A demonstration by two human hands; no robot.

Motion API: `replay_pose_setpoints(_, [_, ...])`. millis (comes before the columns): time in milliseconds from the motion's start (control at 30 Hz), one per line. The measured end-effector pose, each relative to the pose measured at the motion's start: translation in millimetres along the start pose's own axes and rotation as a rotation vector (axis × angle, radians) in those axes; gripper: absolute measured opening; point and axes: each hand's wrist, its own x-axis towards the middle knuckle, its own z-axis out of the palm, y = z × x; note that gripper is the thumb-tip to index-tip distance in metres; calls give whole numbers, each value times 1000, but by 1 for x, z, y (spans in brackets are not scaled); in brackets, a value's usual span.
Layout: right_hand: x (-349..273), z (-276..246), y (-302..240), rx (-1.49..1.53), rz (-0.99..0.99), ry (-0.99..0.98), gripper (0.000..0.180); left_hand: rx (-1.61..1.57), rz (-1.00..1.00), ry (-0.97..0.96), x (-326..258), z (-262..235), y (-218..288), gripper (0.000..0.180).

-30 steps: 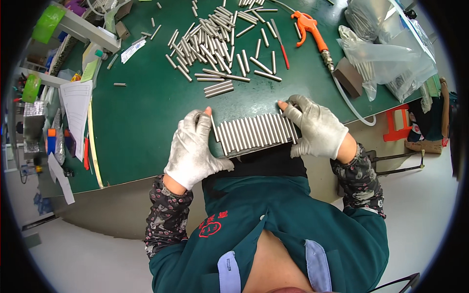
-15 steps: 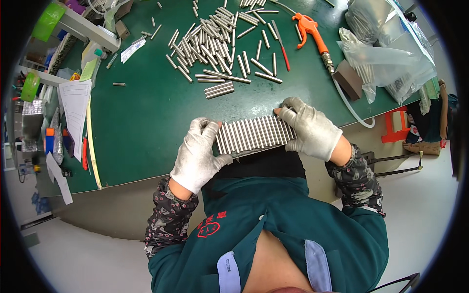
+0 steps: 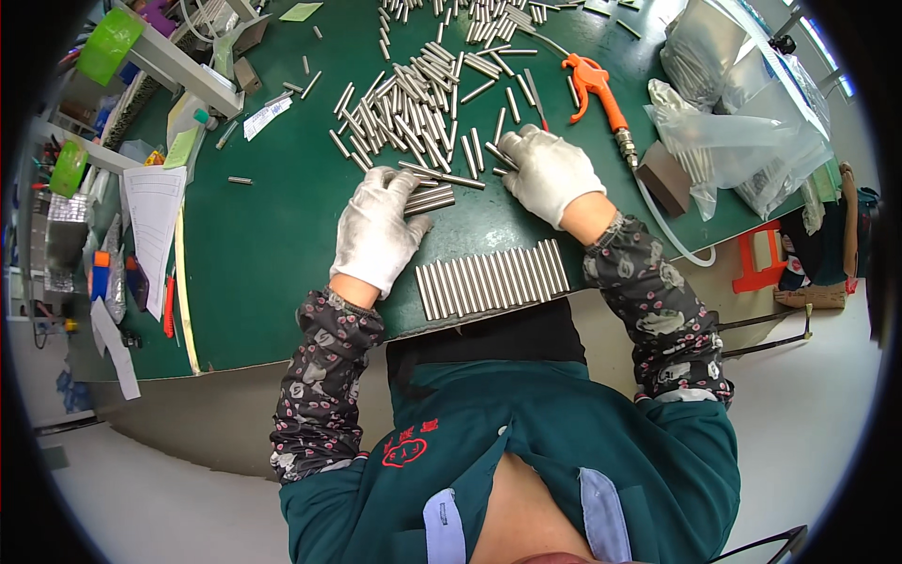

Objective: The recorder aligns small metal pins into a grooved tray, polishes the ends with a sanding block, cleans them with a cloth, and uses an air duster.

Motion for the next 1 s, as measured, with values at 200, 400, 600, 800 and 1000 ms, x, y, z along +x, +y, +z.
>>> replay_pose_setpoints(200, [-1,5,4,-65,34,-30,15,-14,-15,9,5,2,2,42])
replay_pose_setpoints(400, [-33,-12,11,-92,11,-67,14,-9,61,70,0,7,-4,32])
replay_pose_setpoints(600, [-64,-25,25,-135,23,-165,16,60,19,-114,-7,-13,-5,31])
replay_pose_setpoints(800, [-95,-33,34,-140,-50,-59,19,113,11,-128,-44,-43,-37,27])
replay_pose_setpoints(1000, [-108,-33,25,23,-249,-124,24,-10,280,-128,-65,-40,-24,39])
